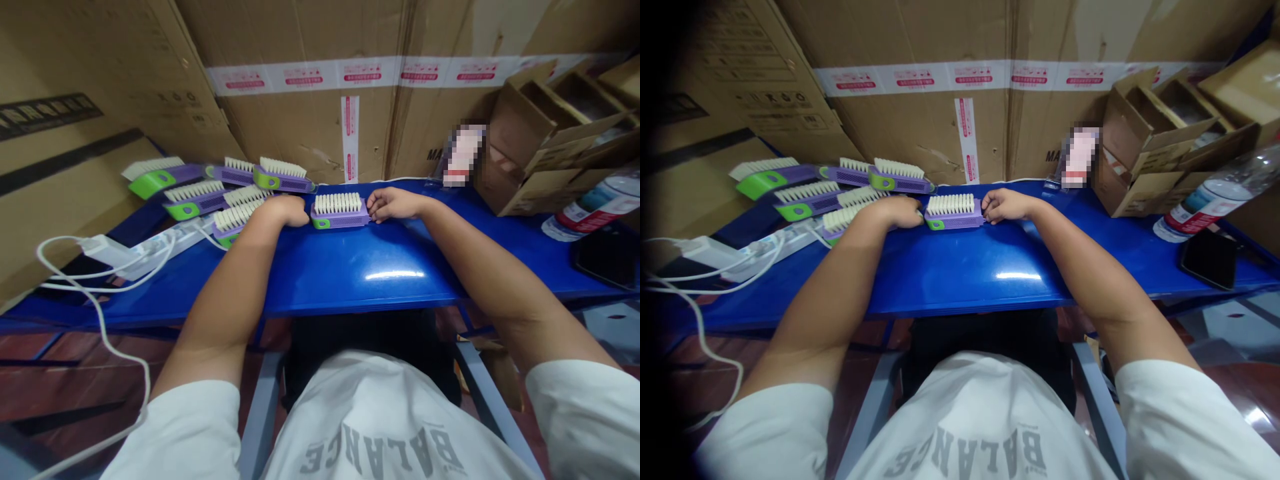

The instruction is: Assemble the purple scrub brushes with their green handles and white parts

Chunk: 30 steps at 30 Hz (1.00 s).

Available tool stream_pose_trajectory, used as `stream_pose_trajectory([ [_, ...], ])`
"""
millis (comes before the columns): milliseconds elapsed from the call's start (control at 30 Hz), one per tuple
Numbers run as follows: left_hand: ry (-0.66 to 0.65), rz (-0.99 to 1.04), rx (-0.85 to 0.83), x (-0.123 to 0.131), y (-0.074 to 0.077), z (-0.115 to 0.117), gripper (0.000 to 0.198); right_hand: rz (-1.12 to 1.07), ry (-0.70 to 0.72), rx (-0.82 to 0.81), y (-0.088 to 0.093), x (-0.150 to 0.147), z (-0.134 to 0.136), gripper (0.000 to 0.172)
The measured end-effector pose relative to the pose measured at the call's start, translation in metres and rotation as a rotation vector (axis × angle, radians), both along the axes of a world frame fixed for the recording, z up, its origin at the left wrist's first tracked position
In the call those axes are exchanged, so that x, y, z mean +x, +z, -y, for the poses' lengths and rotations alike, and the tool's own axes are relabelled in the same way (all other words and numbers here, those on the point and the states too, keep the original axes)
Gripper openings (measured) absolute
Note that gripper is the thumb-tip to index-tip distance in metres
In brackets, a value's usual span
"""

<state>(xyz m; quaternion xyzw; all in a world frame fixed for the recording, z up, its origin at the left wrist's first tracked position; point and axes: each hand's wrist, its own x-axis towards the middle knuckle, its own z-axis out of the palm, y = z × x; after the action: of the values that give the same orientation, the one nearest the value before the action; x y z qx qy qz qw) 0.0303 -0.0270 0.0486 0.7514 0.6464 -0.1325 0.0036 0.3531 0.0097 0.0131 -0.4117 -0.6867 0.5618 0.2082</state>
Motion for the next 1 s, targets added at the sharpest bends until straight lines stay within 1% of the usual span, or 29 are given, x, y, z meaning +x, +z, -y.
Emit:
stream_pose_trajectory([
  [67, 0.013, -0.002, 0.038, 0.002, 0.000, 0.002, 0.058, -0.003, -0.004, -0.002, 0.000, 0.000, 0.000, 0.046],
  [167, 0.016, 0.060, 0.136, 0.004, -0.002, 0.005, 0.059, -0.003, -0.010, 0.006, 0.000, 0.000, 0.000, 0.046],
  [333, -0.044, 0.195, 0.343, 0.004, -0.004, 0.008, 0.062, 0.019, -0.022, 0.026, 0.001, 0.000, 0.003, 0.044],
  [400, -0.043, 0.262, 0.410, 0.005, -0.004, 0.009, 0.064, 0.040, -0.032, 0.039, 0.002, -0.001, 0.003, 0.044],
  [467, -0.024, 0.318, 0.460, 0.008, -0.003, 0.011, 0.069, 0.068, -0.034, 0.062, 0.003, -0.001, 0.004, 0.044],
  [533, -0.023, 0.355, 0.487, 0.011, -0.003, 0.011, 0.078, 0.098, -0.040, 0.094, 0.004, -0.002, 0.004, 0.045],
  [633, -0.035, 0.392, 0.550, 0.013, -0.005, 0.008, 0.089, 0.114, -0.089, 0.147, 0.007, -0.003, 0.006, 0.044],
  [733, -0.049, 0.432, 0.642, 0.012, -0.012, 0.002, 0.088, 0.102, -0.156, 0.194, 0.012, -0.005, 0.008, 0.041],
  [800, -0.104, 0.480, 0.699, 0.012, -0.016, -0.001, 0.087, 0.087, -0.185, 0.241, 0.014, -0.007, 0.009, 0.040],
  [867, -0.187, 0.521, 0.753, 0.014, -0.019, -0.001, 0.086, 0.053, -0.199, 0.316, 0.016, -0.008, 0.009, 0.039],
  [1000, -0.333, 0.499, 0.790, 0.022, -0.019, 0.005, 0.078, -0.031, -0.201, 0.503, 0.017, -0.008, 0.009, 0.032],
])
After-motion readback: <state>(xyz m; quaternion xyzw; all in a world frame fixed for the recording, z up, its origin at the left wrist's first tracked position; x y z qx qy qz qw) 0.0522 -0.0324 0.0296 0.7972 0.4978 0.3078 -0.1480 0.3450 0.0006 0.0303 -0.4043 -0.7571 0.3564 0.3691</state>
